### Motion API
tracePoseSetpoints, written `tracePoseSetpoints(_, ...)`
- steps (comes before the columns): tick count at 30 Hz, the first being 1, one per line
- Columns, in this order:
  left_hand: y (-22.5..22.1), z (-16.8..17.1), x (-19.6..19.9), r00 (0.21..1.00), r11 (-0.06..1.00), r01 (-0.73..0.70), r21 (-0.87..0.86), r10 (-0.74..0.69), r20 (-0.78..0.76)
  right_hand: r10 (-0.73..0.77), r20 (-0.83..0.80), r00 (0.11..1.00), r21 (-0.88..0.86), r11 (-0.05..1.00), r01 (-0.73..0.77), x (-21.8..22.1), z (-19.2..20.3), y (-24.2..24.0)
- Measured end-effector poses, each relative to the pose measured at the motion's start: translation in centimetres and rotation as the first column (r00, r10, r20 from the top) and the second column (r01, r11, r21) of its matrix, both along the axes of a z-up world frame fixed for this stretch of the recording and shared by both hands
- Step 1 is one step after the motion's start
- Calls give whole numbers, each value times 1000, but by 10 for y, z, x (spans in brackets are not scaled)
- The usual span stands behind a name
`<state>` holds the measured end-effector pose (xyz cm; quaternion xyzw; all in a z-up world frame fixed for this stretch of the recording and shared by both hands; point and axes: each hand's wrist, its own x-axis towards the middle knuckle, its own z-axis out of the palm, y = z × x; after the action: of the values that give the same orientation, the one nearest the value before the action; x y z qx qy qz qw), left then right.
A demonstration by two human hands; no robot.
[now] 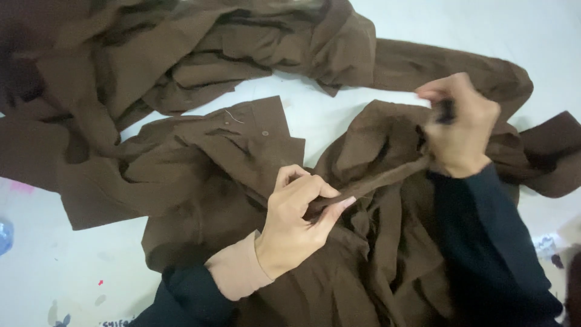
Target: Trimming loose threads from brown garments using a hand-held thread trimmer.
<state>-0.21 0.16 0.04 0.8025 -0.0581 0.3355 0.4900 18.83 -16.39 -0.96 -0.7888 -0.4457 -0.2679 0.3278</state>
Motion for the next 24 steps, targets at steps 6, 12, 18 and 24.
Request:
tracePoseSetpoints(6,3,0,0,994,993,-97,-65,93,-62,556,-135,820,324,807,-494,-44,46,11)
tracePoseSetpoints(12,8,8,1,977,981,-193,-24,190,-98,430,-278,859,54,900,-433,-94,54,36)
tracePoseSetpoints(18,2,-1,1,987,991,-131,-12,131,88,335,192,922,-82,942,-325,-97,37,36)
tracePoseSetpoints(24,6,-4,2,985,988,-143,65,135,109,446,-197,873,90,895,-437,-101,50,29)
